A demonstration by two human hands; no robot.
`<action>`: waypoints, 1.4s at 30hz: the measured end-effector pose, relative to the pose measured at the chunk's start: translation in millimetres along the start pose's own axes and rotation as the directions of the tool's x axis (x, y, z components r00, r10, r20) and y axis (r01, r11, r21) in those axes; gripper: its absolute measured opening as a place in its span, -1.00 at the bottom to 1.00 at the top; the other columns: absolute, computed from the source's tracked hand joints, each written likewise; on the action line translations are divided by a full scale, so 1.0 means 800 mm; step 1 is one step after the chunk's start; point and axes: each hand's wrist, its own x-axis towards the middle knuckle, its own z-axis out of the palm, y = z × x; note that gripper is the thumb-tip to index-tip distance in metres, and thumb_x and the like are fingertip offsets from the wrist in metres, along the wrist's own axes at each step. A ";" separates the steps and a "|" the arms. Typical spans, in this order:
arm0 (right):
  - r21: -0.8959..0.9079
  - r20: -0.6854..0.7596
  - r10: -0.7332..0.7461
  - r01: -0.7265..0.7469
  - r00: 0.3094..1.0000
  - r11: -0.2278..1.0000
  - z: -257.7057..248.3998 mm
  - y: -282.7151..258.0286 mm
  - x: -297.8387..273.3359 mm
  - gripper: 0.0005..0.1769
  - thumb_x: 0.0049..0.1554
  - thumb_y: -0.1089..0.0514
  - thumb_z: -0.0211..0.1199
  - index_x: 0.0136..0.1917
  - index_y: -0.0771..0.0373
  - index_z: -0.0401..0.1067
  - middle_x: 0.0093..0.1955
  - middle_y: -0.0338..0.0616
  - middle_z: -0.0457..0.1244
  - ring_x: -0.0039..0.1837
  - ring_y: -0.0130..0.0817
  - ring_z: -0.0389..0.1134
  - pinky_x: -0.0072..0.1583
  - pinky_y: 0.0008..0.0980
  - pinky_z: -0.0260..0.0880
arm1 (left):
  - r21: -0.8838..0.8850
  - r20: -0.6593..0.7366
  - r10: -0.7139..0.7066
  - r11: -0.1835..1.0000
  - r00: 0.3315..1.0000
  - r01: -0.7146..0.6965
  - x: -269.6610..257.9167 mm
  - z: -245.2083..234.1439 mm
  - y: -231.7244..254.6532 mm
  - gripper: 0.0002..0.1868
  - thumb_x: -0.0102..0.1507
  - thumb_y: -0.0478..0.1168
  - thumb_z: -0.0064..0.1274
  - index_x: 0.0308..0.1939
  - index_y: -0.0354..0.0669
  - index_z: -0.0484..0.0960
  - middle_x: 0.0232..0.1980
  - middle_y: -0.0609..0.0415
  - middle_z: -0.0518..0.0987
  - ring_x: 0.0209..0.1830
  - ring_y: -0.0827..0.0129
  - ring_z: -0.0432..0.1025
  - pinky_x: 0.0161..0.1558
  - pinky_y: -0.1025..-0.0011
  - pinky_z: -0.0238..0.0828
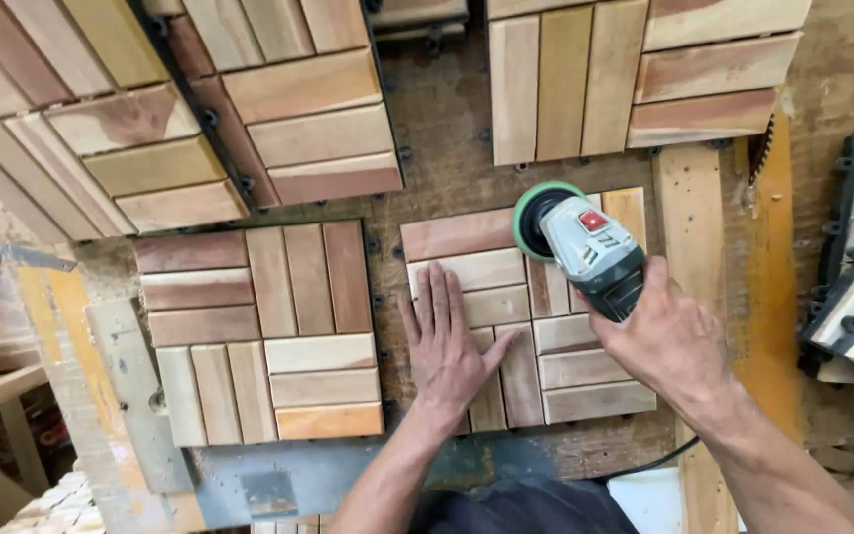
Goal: The person uses an orbital sander to smooth the surface of a wooden parquet tile. They move the sander across the wood pieces while holding the tile steady with their other hand.
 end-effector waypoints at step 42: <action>-0.237 0.039 -0.279 0.280 0.960 0.930 0.010 -0.140 -0.028 -0.24 0.13 -0.26 0.18 0.36 0.28 0.09 0.09 0.23 0.37 0.04 0.34 0.46 0.00 0.25 0.50 | -0.250 -0.014 0.322 0.915 0.947 -0.315 -0.098 -0.037 -0.005 -0.13 0.40 0.31 -0.30 0.45 -0.42 0.43 0.56 -0.20 0.31 0.64 0.06 0.10 0.60 0.10 -0.07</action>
